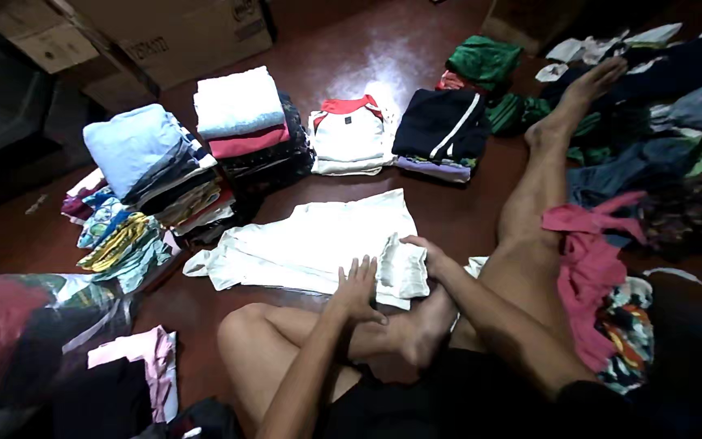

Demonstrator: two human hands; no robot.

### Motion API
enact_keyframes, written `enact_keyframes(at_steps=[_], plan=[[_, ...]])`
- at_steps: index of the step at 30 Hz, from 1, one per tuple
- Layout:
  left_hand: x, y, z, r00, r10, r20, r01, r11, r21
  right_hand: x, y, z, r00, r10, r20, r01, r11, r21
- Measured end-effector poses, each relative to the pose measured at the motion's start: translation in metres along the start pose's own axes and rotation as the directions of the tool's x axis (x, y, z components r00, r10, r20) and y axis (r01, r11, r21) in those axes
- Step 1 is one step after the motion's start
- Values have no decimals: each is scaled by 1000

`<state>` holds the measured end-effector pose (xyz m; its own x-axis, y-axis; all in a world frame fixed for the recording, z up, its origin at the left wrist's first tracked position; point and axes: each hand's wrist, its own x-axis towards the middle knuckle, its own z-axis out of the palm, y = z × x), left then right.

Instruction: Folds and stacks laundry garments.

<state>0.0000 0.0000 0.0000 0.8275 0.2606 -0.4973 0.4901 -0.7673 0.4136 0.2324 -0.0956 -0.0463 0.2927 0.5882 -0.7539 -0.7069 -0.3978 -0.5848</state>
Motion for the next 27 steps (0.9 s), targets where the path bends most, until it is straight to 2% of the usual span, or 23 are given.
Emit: enact_keyframes(at_steps=[2, 4, 6, 8, 9, 10, 11, 12, 13, 14, 15, 16, 17, 18, 19, 20, 23, 25, 27], plan=[[21, -6, 36, 996, -15, -86, 22, 997, 78, -18, -4, 11, 999, -30, 28, 28, 997, 76], [22, 0, 33, 989, 6, -148, 12, 992, 124, -40, -7, 24, 987, -147, 69, 132, 974, 181], [16, 5, 33, 952, 60, -301, -28, 994, 110, -48, -1, 30, 970, -203, 133, 148, 929, 339], [14, 13, 40, 823, 52, -565, -56, 998, 9, -79, -10, 51, 948, -246, 203, 160, 918, 363], [14, 19, 42, 757, 11, -654, -66, 996, -60, -92, -16, 59, 943, -252, 218, 170, 928, 332], [11, 25, 42, 714, -63, -697, -80, 982, -171, -97, -19, 61, 933, -280, 227, 210, 934, 289], [5, 33, 39, 699, -174, -694, -112, 931, -347, -96, -19, 59, 914, -326, 243, 273, 935, 226], [-1, 40, 35, 694, -306, -652, -164, 814, -558, -89, -17, 51, 878, -390, 276, 368, 921, 129], [-7, 46, 31, 699, -436, -567, -213, 629, -747, -80, -16, 45, 828, -464, 314, 494, 869, -16], [-11, 51, 28, 711, -548, -441, -247, 392, -886, -72, -15, 41, 764, -546, 345, 625, 758, -185], [-10, 52, 29, 702, -620, -351, -319, 167, -933, -67, -15, 41, 698, -610, 375, 717, 598, -358], [-6, 52, 30, 701, -649, -296, -418, -38, -907, -62, -13, 45, 630, -654, 418, 767, 443, -464], [-6, 52, 30, 727, -636, -258, -483, -207, -851, -57, -9, 52, 581, -675, 456, 789, 328, -520], [-7, 52, 32, 747, -616, -250, -524, -315, -791, -51, -3, 60, 550, -681, 483, 791, 240, -563], [-6, 50, 38, 748, -608, -265, -554, -352, -755, -45, 3, 69, 526, -678, 514, 788, 160, -595], [-4, 49, 44, 725, -630, -278, -570, -324, -755, -38, 10, 78, 502, -665, 553, 787, 85, -611], [-6, 55, 57, 623, -731, -280, -528, -128, -840, -21, 26, 95, 470, -570, 674, 783, -84, -617], [-18, 58, 54, 569, -777, -269, -480, -49, -876, -11, 34, 101, 447, -532, 719, 791, -141, -595], [-31, 52, 55, 498, -807, -316, -460, 63, -886, -4, 41, 104, 451, -499, 740, 792, -158, -589]])
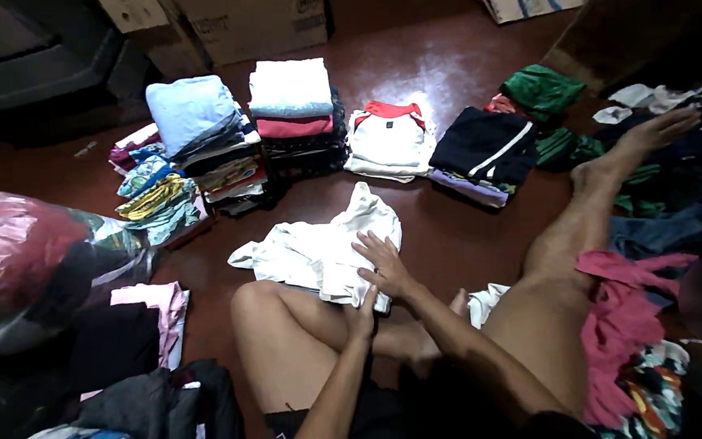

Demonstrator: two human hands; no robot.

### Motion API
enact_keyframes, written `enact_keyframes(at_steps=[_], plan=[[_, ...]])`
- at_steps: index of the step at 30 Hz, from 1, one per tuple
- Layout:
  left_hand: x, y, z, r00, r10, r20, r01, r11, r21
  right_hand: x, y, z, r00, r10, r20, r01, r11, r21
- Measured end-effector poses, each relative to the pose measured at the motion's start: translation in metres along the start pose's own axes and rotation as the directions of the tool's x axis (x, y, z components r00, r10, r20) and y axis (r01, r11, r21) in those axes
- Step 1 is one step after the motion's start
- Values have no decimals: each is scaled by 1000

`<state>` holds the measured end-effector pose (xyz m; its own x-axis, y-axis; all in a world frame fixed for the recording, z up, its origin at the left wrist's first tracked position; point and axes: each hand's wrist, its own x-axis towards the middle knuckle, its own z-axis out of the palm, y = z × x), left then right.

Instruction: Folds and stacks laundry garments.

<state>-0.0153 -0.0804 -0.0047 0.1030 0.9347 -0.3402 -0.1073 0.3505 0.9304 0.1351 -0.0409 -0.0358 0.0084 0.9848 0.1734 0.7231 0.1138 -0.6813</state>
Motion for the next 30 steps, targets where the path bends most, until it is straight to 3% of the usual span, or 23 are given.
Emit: enact_keyframes(at_steps=[2, 4, 6, 8, 10, 11, 13, 14, 15, 16, 17, 18, 20, 21, 23, 24, 26, 28, 30], plan=[[5, 7, -10, 988, 135, -69, -128, 987, 95, -3, 4, 8, 1000, -2, 29, 2, 1000, -7], [11, 15, -14, 974, 178, -139, -170, 983, 68, -9, 7, 14, 998, 9, 59, -6, 999, -51], [19, 25, -17, 977, 63, -203, -85, 991, -102, -11, 9, 17, 988, 47, 145, -25, 989, -148], [34, 38, -21, 946, -140, -291, 69, 968, -243, -6, 6, 19, 964, 104, 245, -37, 963, -267], [47, 50, -21, 895, -258, -364, 183, 956, -229, -1, 4, 23, 948, 137, 286, -32, 939, -343], [49, 51, -21, 891, -231, -390, 189, 971, -144, 1, 3, 26, 942, 147, 302, -28, 930, -367], [42, 57, -21, 925, 59, -376, 30, 973, 227, 8, 4, 28, 937, 150, 315, -12, 917, -399], [38, 60, -22, 908, 311, -280, -147, 863, 483, 14, 5, 27, 939, 142, 312, 0, 910, -415], [36, 62, -22, 843, 524, -121, -314, 663, 679, 18, 5, 26, 941, 134, 310, 12, 904, -428], [36, 65, -21, 787, 613, 60, -418, 460, 783, 21, 3, 23, 937, 130, 324, 24, 902, -431], [39, 65, -16, 780, 590, 209, -466, 323, 824, 23, 1, 20, 930, 117, 348, 41, 908, -416], [47, 60, -10, 818, 490, 300, -470, 268, 841, 24, 1, 17, 929, 90, 358, 53, 927, -370], [78, 31, -3, 900, 272, 340, -404, 229, 886, 29, 9, 9, 928, 61, 367, 31, 971, -239], [96, 13, -5, 928, 181, 325, -360, 217, 908, 31, 14, 2, 945, 43, 324, -17, 997, -81], [114, -4, -5, 949, 49, 310, -314, 182, 932, 20, 23, -10, 989, 134, 64, -145, 964, 224], [116, -6, -3, 945, 20, 326, -325, 156, 933, 10, 25, -13, 951, 283, -123, -234, 922, 310], [115, -10, -1, 931, -8, 365, -361, 119, 925, -5, 24, -9, 747, 597, -291, -475, 787, 394], [115, -11, 2, 919, -24, 394, -388, 120, 914, -12, 20, 2, 587, 781, -213, -597, 595, 538], [114, -10, 3, 903, -42, 427, -415, 165, 895, -15, 5, 2, 464, 886, -28, -535, 305, 788]])
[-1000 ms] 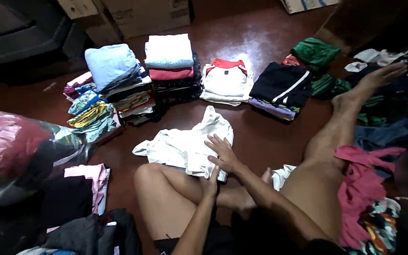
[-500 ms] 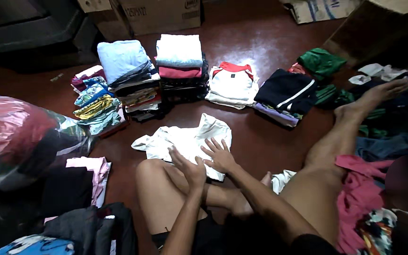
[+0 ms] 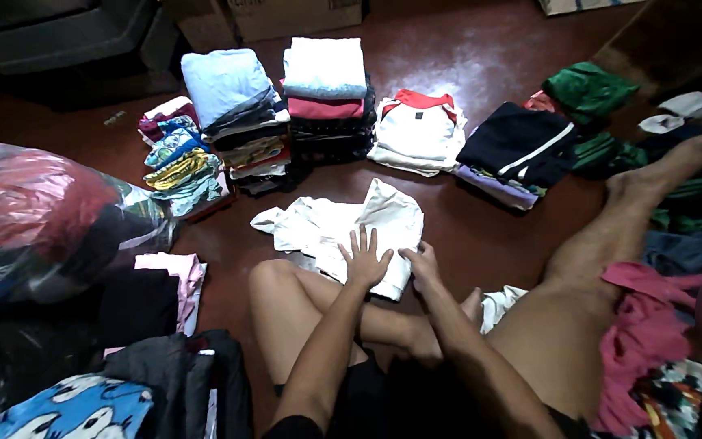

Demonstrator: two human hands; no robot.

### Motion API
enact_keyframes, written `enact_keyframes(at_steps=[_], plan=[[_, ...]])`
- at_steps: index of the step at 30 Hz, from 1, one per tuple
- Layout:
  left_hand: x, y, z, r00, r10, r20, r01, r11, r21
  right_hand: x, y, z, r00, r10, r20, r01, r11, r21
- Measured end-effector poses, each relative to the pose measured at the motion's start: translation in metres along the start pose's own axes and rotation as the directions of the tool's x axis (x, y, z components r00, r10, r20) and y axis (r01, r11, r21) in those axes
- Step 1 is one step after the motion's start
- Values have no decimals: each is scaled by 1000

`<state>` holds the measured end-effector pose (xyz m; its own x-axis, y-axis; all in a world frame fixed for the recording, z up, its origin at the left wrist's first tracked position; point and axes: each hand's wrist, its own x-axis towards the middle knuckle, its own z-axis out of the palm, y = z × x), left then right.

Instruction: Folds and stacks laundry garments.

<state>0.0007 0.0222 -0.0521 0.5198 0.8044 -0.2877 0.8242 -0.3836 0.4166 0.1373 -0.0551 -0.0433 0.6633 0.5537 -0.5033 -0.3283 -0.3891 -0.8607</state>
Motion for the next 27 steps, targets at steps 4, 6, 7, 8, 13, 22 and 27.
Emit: enact_keyframes(at_steps=[4, 6, 7, 8, 13, 22, 27], plan=[[-1, 8, -31, 975, 168, 148, -107, 930, -351, -31, -40, -16, 970, 151, 192, -218, 887, 407], [-5, 9, -45, 920, 313, 235, -116, 791, -601, -53, -51, -27, 964, 25, 263, -131, 911, 390], [-10, 12, -54, 899, 346, 268, -42, 678, -734, -61, -54, -33, 952, -64, 300, -47, 936, 349], [-18, 16, -63, 901, 315, 299, 81, 554, -828, -63, -53, -39, 929, -168, 331, 67, 953, 297], [-22, 9, -50, 839, 347, 419, 327, 294, -898, -25, -52, -89, 770, -634, 75, 586, 656, -477], [-53, 62, -90, 669, 444, 596, 384, 480, -789, 39, -88, -136, 542, -340, 768, 747, 613, -256], [-20, 38, -11, 658, 594, 462, 258, 399, -880, 15, -96, -131, 592, -218, 776, 729, 557, -399]])
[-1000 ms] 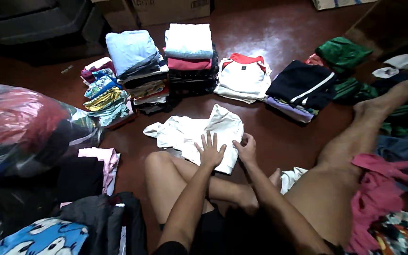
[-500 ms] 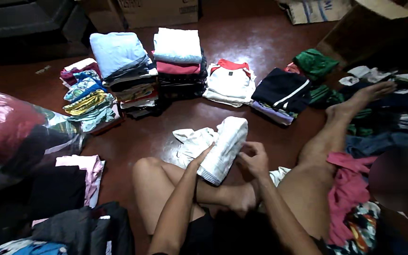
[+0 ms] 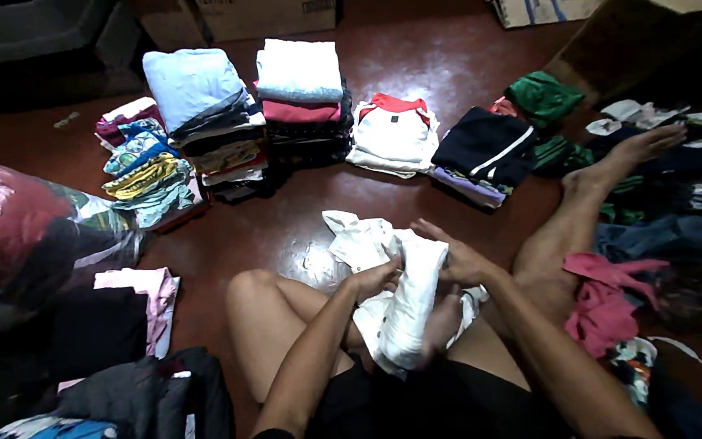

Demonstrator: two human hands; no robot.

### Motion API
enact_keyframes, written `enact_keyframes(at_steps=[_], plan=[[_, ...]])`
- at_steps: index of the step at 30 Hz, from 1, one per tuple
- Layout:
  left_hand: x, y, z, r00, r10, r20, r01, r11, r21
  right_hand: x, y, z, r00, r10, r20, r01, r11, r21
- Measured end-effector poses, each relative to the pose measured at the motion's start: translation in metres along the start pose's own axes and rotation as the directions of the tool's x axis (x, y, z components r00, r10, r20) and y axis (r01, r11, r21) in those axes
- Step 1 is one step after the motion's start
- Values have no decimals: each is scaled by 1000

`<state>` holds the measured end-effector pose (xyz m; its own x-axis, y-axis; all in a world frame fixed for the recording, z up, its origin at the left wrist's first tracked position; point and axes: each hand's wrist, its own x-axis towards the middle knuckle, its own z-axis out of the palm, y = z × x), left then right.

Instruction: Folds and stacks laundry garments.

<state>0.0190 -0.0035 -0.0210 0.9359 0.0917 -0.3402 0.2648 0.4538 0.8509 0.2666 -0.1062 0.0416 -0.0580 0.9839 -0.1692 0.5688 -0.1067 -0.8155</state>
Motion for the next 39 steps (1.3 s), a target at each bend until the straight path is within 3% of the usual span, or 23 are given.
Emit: enact_keyframes(at_steps=[3, 5, 9, 11, 14, 15, 17, 20, 22, 24, 27, 30, 31, 33, 35, 36, 39], plan=[[2, 30, 18, 997, -37, -67, 54, 962, 268, -17, 7, -1, 992, 8, -122, 0, 998, 64], [9, 49, 26, 993, -120, -14, 113, 883, 456, -32, 7, -5, 984, 20, -176, -14, 999, 37], [37, 60, 42, 962, -273, 21, 204, 767, 608, -49, 22, -9, 972, -164, -170, 138, 978, -157], [46, 58, 40, 957, -275, 89, 155, 747, 647, -57, 25, -6, 956, -238, -172, 200, 957, -212], [46, 48, 13, 945, -184, 272, -54, 730, 682, -83, 33, -1, 956, -155, -251, 126, 984, -126], [41, 46, -1, 944, -150, 294, -91, 737, 670, -94, 37, 0, 945, -116, -306, 103, 993, -61], [15, 43, -24, 965, -135, 224, -6, 844, 536, -113, 40, 5, 897, -46, -441, 88, 993, 74], [-43, 50, -29, 974, -185, -128, 196, 977, 80, -119, 32, 9, 802, 89, -590, 76, 966, 249], [-64, 45, -33, 978, -112, -175, 86, 985, -149, -102, 26, 3, 758, 232, -610, 5, 933, 361], [-61, 36, -37, 990, 56, -131, -83, 975, -204, -76, 28, -7, 729, 315, -607, -78, 920, 384], [-32, 30, -18, 893, 147, -425, -194, 978, -70, -32, 31, -20, 679, 433, -592, -245, 895, 373], [8, 25, -7, 666, 131, -734, -276, 958, -80, 8, 31, -24, 636, 474, -608, -321, 880, 350], [18, 25, -10, 583, 115, -804, -256, 966, -47, 16, 32, -25, 638, 497, -589, -328, 867, 376], [33, 34, -20, 457, 101, -884, -164, 986, 28, 18, 35, -31, 729, 493, -474, -257, 840, 478], [39, 51, -30, 409, 128, -904, -70, 992, 109, 15, 43, -33, 822, 419, -385, -197, 844, 499], [41, 59, -35, 406, 146, -902, -12, 988, 154, 15, 49, -30, 823, 407, -395, -201, 861, 468], [53, 72, -56, 450, 150, -880, 165, 955, 247, 19, 68, -11, 730, 461, -505, -304, 880, 364]])
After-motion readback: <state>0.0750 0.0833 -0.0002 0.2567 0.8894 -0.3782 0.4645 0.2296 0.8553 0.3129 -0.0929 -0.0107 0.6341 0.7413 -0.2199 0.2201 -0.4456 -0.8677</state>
